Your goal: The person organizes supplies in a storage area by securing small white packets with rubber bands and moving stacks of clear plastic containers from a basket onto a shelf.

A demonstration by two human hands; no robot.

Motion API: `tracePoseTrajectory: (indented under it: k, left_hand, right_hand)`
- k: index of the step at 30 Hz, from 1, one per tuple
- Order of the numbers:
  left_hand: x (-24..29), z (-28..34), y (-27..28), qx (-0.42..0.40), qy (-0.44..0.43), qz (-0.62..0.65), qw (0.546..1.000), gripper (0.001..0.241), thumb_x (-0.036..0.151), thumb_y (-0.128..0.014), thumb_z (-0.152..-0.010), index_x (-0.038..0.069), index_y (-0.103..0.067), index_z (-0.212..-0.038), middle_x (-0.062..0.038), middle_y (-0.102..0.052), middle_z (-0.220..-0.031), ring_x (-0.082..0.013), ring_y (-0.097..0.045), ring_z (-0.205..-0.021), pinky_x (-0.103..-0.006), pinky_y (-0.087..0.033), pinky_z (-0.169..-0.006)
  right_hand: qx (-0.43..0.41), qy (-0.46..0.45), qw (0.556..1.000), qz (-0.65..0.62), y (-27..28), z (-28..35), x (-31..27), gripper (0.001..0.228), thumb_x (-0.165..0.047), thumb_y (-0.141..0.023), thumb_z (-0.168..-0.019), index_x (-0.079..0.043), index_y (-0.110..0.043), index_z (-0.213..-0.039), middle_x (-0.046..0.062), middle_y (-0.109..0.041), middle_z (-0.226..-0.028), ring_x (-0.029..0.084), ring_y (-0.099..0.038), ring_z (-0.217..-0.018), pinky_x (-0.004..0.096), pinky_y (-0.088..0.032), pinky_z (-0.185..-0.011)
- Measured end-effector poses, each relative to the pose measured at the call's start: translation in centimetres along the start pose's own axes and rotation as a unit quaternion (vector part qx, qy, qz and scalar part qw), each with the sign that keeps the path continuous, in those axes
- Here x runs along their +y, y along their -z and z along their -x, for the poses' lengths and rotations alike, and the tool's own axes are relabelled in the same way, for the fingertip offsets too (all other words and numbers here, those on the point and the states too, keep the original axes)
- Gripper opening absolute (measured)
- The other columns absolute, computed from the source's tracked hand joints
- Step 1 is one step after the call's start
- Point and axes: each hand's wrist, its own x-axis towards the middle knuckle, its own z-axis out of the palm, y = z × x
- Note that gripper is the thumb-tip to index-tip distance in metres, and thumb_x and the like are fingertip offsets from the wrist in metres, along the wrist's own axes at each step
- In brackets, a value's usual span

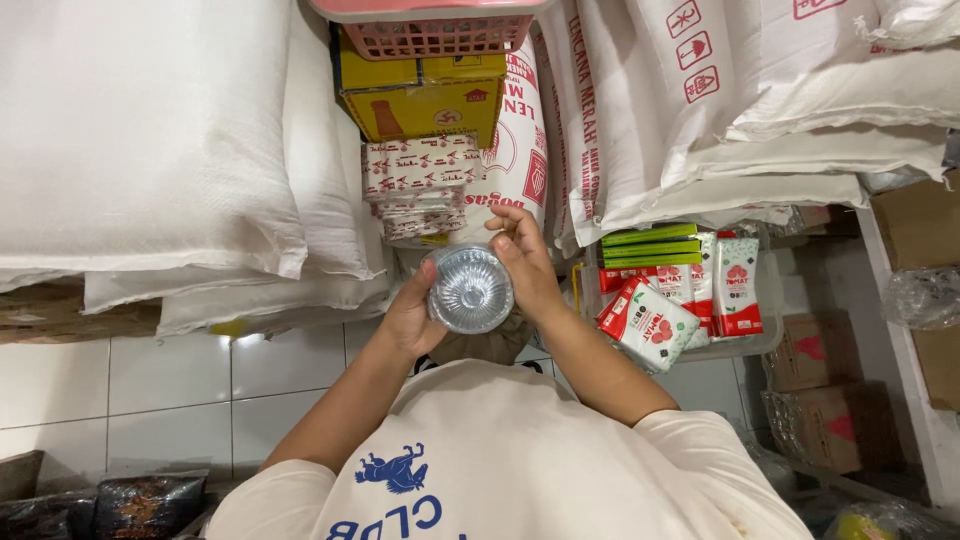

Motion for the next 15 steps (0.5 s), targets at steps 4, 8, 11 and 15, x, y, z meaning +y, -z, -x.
tracePoseTrajectory:
  k: [4,8,11,15]
  left_hand:
    - [-0.5,-0.1,0.0,0.054,-0.052,-0.027,0.997,0.062,0.046,-0.079,-0.088,0.001,-0.063,-0.129,-0.009,-0.070,-0.123,-0.0216,-0.066,-0.115,-0.0422,-0.051,-0.106]
    - [0.1,-0.8,-0.4,0.078,-0.096,-0.046,0.991,0.064,0.047,-0.079,-0.087,0.001,-0.063,-0.128,-0.009,-0.070,-0.122,-0.0213,-0.066,-0.115,-0.0420,-0.052,-0.106]
    - [0.5,-1.2,-1.0,0.075,-0.126,-0.066,0.987,0.066,0.049,-0.078,-0.088,0.001,-0.061,-0.130,-0.008,-0.069,-0.123,-0.0207,-0.066,-0.116,-0.0416,-0.051,-0.107]
    - [-0.3,-1.6,-1.7,0.042,-0.130,-0.083,0.987,0.068,0.051,-0.075,-0.092,0.002,-0.058,-0.135,-0.006,-0.067,-0.127,-0.0189,-0.063,-0.119,-0.0396,-0.048,-0.109]
  right_hand:
    - [0.035,0.053,0.996,0.065,0.0,-0.1,-0.5,0.044,-0.032,-0.054,-0.109,-0.003,-0.050,-0.142,0.007,-0.057,-0.129,0.014,-0.053,-0.112,0.031,-0.047,-0.101]
    - [0.051,0.150,0.982,0.104,-0.2,1.1,-2.8,0.050,-0.040,-0.050,-0.111,-0.001,-0.052,-0.142,0.012,-0.056,-0.137,0.019,-0.054,-0.128,0.036,-0.044,-0.114]
    - [0.025,0.284,0.921,0.267,-0.6,2.5,-4.8,0.057,-0.043,-0.051,-0.109,0.000,-0.048,-0.145,0.017,-0.049,-0.148,0.027,-0.046,-0.144,0.041,-0.035,-0.125]
    - [-0.055,0.287,0.870,0.398,-1.0,3.2,-4.6,0.072,-0.050,-0.051,-0.109,0.005,-0.035,-0.154,0.026,-0.038,-0.160,0.037,-0.036,-0.154,0.047,-0.028,-0.129]
